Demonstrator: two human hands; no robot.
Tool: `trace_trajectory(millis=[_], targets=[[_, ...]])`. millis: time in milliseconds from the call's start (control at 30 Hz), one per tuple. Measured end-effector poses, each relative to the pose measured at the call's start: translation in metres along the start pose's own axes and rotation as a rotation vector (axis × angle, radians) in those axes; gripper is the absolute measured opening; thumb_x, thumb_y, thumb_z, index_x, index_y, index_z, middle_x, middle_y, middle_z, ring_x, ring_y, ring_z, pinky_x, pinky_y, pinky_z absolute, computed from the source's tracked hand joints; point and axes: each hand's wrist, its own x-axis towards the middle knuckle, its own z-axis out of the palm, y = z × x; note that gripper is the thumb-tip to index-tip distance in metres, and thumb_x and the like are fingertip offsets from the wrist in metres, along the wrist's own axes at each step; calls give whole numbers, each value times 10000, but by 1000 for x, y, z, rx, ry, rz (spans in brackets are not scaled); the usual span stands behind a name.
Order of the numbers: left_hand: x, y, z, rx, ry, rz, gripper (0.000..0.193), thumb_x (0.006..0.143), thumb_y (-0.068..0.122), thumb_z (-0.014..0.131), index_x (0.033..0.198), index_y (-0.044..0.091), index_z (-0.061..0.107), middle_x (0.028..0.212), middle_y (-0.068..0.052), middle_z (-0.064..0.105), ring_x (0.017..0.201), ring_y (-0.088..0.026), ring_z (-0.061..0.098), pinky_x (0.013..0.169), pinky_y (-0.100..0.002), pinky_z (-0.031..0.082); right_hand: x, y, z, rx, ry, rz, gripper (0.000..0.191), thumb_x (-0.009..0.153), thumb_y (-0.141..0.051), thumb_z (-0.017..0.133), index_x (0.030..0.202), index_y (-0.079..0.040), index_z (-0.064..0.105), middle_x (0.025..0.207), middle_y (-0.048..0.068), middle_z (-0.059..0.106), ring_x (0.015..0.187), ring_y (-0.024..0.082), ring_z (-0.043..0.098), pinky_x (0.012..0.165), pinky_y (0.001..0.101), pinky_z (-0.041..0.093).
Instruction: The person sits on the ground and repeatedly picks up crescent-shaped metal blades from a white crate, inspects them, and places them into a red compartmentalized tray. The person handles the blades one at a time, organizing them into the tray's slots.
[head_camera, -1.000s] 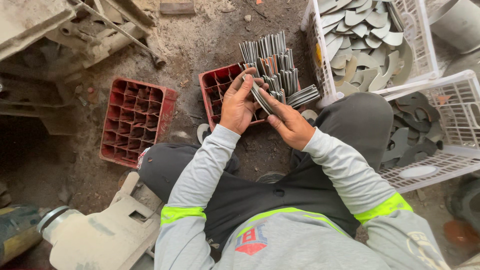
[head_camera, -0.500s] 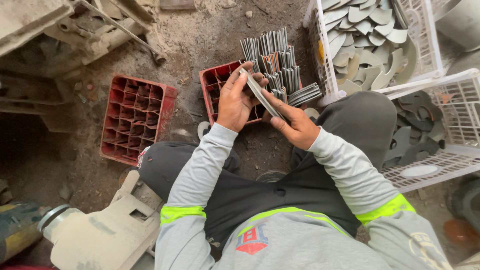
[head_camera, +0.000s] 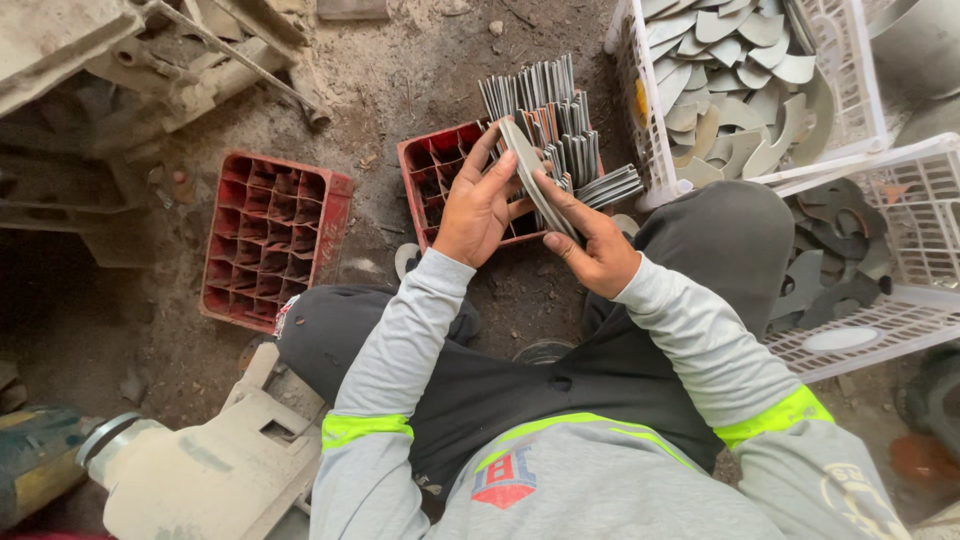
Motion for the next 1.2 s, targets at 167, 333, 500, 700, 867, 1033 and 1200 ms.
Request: trace_trajectory(millis=[167,333,500,700,867,1033,1200], targets=[[2,7,-1,4,7,-12,576,1065,204,585,1585,117,353,1339,-180,622,1230,-310,657,956,-500,623,5,-4,2,19,-30,-16,659,1047,-25,552,1640,-15,266,1622,164,448,1499,217,431,1230,334,335],[10,13,-21,115,31,152,541,1056,167,613,1552,91,409,1295,-177,637,1181,-310,675,929,-517,636,13,-4,-14,-335,169,-256,646,1036,-197,590,1606,-22,342,1376,131,501,1335,238,476,1228,356,365],[33,-5,-74,616,172,302,542,1023,83,665,1529,105,471,1332,-155,651,1230,-276,676,1054,-436,594,6,-3,-43,26,453,18,457,1170,-238,453,1552,14,461,1247,66,609,1144,168,580,1078,313,465],[55,-95,-107,724,170,298,553,945,-62,631,1470,69,515,1404,-140,603,1295,-232,588,1123,-358,471,0,1,-40,-6,402,84,429,1163,-250,426,1466,36,528,1135,64,608,1037,134,583,936,283,497],[55,-116,-100,692,187,232,524,957,-70,603,1454,85,537,1369,-121,625,1284,-215,602,1103,-348,500,-3,1,-42,48,324,70,439,1175,-272,412,1464,37,529,1093,62,609,1004,132,582,951,285,498],[53,-121,-87,625,181,242,553,955,-96,579,1462,113,513,1430,-116,585,1379,-233,536,1161,-361,422,-2,2,-40,-5,267,56,452,1166,-287,418,1455,45,522,1075,69,623,975,133,606,909,287,524],[40,-145,-86,926,291,278,568,917,-67,618,1441,130,525,1526,-123,548,1495,-300,461,1248,-431,349,2,5,-40,-39,234,75,452,1157,-292,431,1459,28,534,1034,63,620,928,131,606,868,279,524]])
